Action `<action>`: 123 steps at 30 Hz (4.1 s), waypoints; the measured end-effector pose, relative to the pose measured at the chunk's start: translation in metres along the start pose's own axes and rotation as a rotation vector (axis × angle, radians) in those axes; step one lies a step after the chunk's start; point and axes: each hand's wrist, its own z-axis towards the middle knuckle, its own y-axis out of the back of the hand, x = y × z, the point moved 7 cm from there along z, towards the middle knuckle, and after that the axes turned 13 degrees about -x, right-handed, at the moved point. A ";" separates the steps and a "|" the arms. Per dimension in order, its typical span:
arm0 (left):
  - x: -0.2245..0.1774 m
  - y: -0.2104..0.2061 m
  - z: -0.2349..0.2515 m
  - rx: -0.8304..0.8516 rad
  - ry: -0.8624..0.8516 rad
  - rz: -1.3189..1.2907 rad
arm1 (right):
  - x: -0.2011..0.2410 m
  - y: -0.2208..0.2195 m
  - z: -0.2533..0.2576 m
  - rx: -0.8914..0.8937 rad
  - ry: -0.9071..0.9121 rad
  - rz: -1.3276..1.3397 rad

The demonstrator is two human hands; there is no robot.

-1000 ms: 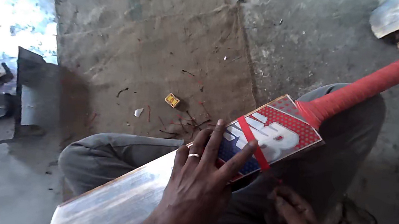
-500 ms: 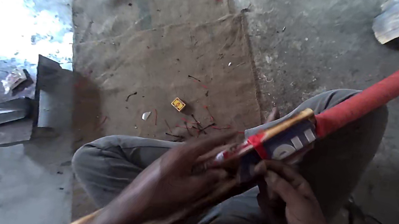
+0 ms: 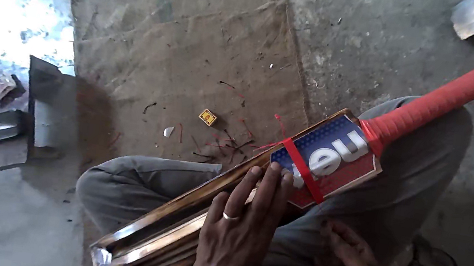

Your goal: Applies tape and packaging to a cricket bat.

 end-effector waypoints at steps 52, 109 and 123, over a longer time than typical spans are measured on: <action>0.046 -0.010 0.035 0.920 0.346 -1.398 | 0.037 -0.050 0.013 0.212 0.105 -0.030; 0.010 -0.011 0.019 0.179 0.088 -0.331 | 0.007 0.012 -0.007 0.037 0.097 -0.061; 0.054 -0.002 0.040 0.766 0.411 -1.323 | 0.032 -0.048 0.016 0.176 0.049 -0.011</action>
